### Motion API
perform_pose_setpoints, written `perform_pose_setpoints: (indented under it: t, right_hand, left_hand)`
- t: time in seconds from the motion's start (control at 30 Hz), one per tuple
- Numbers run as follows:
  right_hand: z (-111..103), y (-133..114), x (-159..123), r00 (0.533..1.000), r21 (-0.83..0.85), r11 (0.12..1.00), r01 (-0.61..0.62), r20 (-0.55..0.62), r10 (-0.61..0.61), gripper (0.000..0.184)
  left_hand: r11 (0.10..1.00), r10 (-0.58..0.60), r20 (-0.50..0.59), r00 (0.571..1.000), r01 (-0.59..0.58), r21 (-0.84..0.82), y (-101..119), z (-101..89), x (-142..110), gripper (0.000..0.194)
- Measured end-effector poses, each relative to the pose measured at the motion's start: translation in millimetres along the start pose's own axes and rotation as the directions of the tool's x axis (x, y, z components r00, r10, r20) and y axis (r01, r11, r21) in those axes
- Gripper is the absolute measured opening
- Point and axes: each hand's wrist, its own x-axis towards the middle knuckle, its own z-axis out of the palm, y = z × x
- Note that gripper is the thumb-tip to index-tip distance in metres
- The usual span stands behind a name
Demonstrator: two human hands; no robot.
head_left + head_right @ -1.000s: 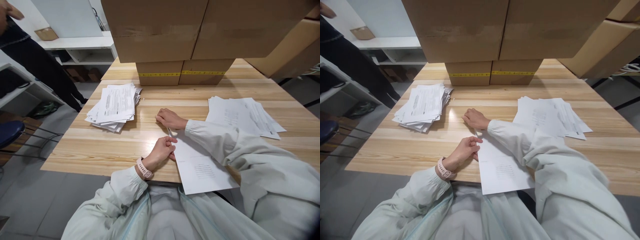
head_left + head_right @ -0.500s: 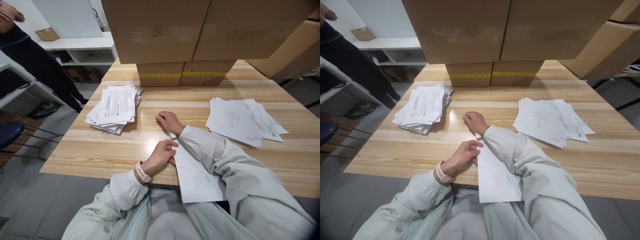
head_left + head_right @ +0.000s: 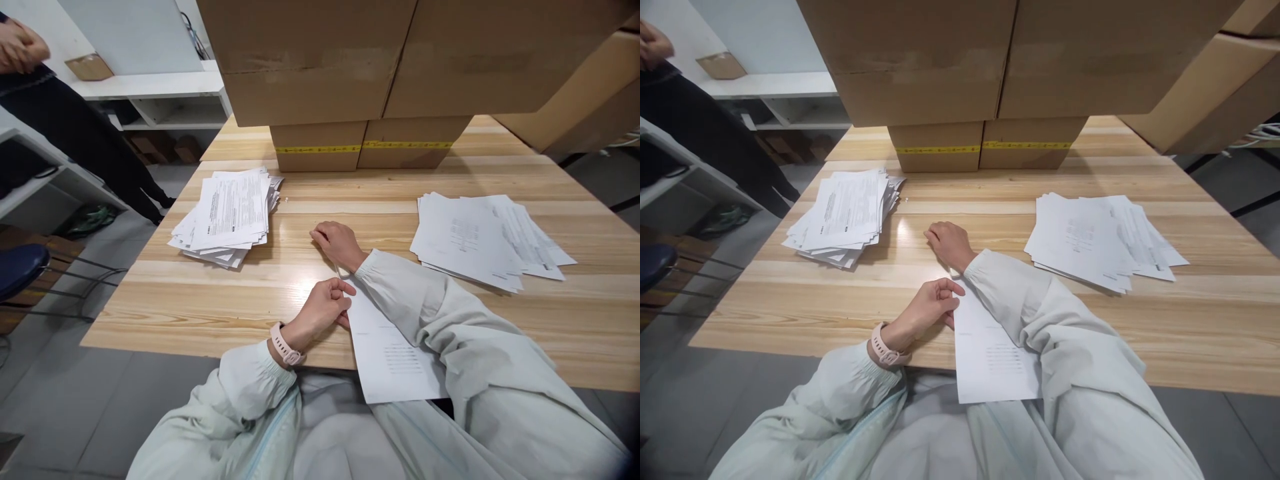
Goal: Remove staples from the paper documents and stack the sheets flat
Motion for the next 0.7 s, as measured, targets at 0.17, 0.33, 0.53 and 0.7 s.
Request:
perform_pose_setpoints:
  t: [0.17,0.33,0.53,0.7]
  right_hand:
    - [-5.5,-4.9,-0.2,1.000,0.023,1.000,-0.010,0.023,0.009,0.036]
    - [-42.1,-4.3,-26.0,0.981,0.074,0.978,0.195,-0.006,-0.195,0.047]
    - [-108.3,29.6,-139.3,0.994,0.116,0.991,0.063,-0.100,-0.052,0.046]
    - [-116.1,46.1,-247.3,0.951,0.519,0.801,-0.299,0.097,0.293,0.049]
  left_hand:
    - [0.994,0.086,-0.035,0.996,-0.084,0.064,-1.0,2.3,2.0,0.018]
    - [0.988,0.125,0.039,0.991,-0.128,0.085,-9.7,-0.1,-10.5,0.011]
    - [0.934,0.243,0.108,0.964,-0.263,0.242,-25.0,3.6,-57.1,0.005]
    - [0.684,0.593,0.103,0.799,-0.567,0.458,-23.3,5.1,-84.9,0.016]
